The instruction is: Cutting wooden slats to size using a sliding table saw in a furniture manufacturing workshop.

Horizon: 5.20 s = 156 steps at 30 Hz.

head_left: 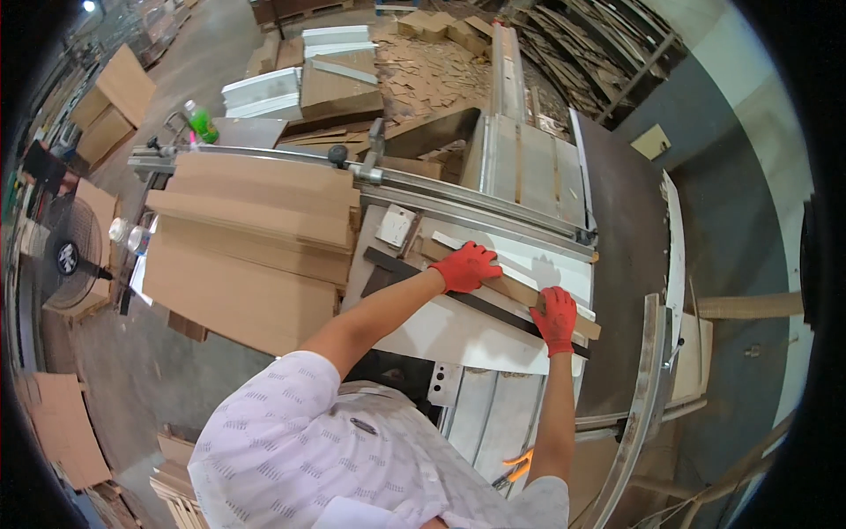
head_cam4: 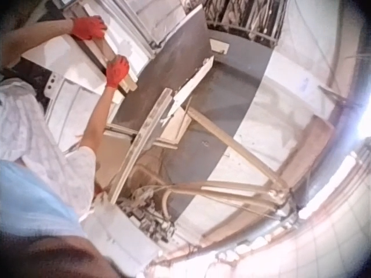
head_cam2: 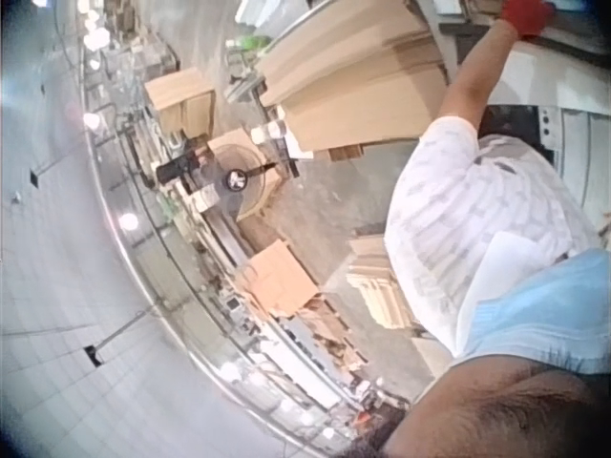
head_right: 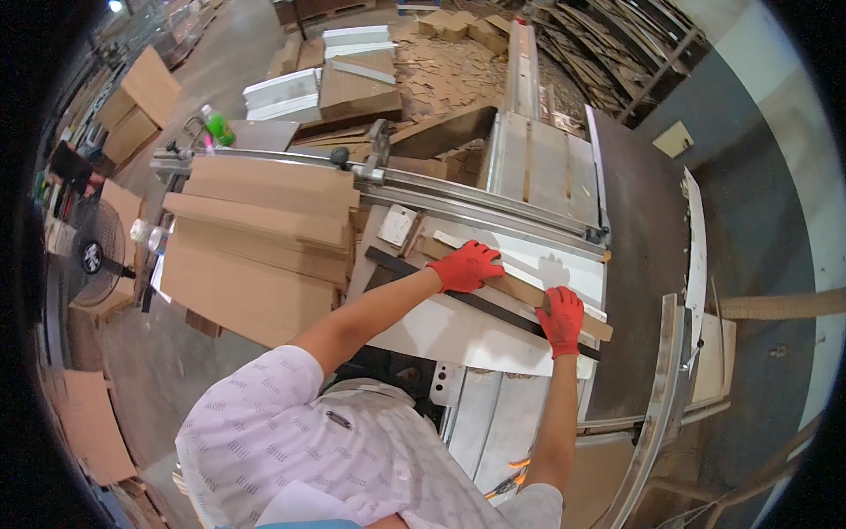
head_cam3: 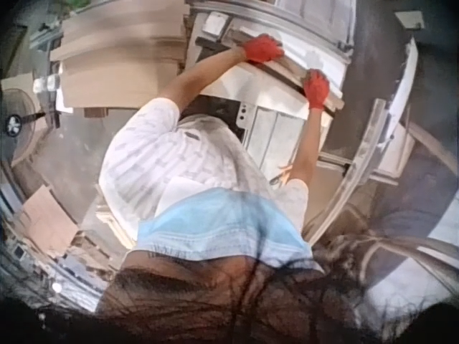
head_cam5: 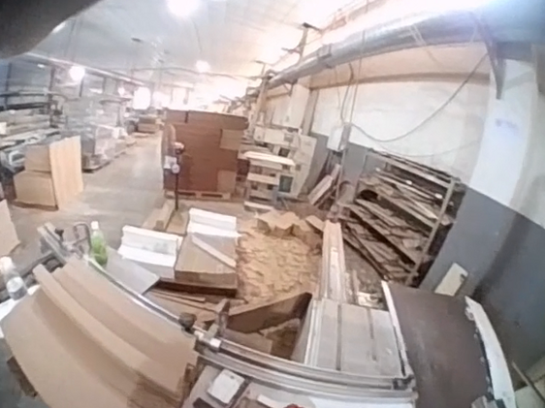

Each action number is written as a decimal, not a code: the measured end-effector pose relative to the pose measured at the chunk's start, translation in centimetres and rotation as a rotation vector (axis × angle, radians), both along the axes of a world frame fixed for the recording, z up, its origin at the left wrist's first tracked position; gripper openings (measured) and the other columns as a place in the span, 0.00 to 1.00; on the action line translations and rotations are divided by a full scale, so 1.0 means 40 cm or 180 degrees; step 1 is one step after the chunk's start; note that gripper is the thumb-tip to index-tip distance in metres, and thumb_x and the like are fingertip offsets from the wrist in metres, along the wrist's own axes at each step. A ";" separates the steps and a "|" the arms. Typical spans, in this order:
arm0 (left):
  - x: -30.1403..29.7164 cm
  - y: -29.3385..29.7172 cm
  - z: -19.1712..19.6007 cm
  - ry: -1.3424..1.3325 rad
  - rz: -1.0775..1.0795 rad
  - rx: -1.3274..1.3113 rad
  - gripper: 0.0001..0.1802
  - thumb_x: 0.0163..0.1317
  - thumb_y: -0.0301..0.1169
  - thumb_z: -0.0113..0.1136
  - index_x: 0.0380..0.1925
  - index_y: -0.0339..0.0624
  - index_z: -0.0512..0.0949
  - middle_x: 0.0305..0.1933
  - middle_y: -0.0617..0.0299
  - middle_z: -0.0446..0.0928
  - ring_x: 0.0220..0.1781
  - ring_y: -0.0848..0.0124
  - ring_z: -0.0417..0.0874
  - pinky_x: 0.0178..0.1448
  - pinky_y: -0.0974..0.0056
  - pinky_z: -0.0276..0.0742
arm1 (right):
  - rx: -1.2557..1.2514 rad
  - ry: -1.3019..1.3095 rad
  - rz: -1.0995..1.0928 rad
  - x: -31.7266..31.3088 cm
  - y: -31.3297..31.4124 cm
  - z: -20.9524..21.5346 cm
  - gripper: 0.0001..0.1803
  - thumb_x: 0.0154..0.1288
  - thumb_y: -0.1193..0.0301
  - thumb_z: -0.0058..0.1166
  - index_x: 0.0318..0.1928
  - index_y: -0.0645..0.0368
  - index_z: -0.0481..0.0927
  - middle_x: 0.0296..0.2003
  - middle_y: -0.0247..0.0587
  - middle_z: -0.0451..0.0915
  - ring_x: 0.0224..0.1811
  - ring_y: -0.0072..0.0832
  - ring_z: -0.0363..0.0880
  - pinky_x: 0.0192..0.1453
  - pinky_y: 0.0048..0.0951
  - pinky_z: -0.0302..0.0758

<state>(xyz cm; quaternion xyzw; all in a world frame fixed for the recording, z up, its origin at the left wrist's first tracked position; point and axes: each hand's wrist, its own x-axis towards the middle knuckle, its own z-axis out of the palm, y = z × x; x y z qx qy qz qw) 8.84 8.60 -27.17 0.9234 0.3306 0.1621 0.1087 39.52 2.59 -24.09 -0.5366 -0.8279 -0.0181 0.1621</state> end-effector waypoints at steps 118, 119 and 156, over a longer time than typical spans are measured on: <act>-0.001 0.065 -0.001 0.0729 0.0181 0.0276 0.44 0.50 0.55 0.71 0.61 0.41 0.70 0.52 0.50 0.72 0.54 0.53 0.72 0.60 0.51 0.67 | -0.0482 -0.0798 0.0155 0.140 0.104 -0.069 0.40 0.52 0.36 0.60 0.52 0.58 0.77 0.48 0.42 0.74 0.53 0.37 0.71 0.58 0.37 0.67; -0.001 0.065 -0.002 0.0675 0.0170 0.0342 0.44 0.50 0.55 0.71 0.61 0.41 0.70 0.52 0.50 0.72 0.54 0.53 0.72 0.60 0.51 0.67 | -0.0527 -0.0790 0.0091 0.139 0.103 -0.069 0.40 0.52 0.38 0.62 0.53 0.59 0.77 0.48 0.42 0.73 0.53 0.38 0.71 0.59 0.37 0.66; -0.011 0.062 -0.019 0.0683 0.0101 0.0639 0.42 0.52 0.58 0.68 0.60 0.41 0.72 0.50 0.53 0.73 0.55 0.56 0.72 0.59 0.53 0.68 | -0.0245 -0.0587 0.0223 0.141 0.093 -0.097 0.39 0.53 0.38 0.60 0.52 0.57 0.77 0.49 0.43 0.75 0.54 0.39 0.72 0.59 0.38 0.67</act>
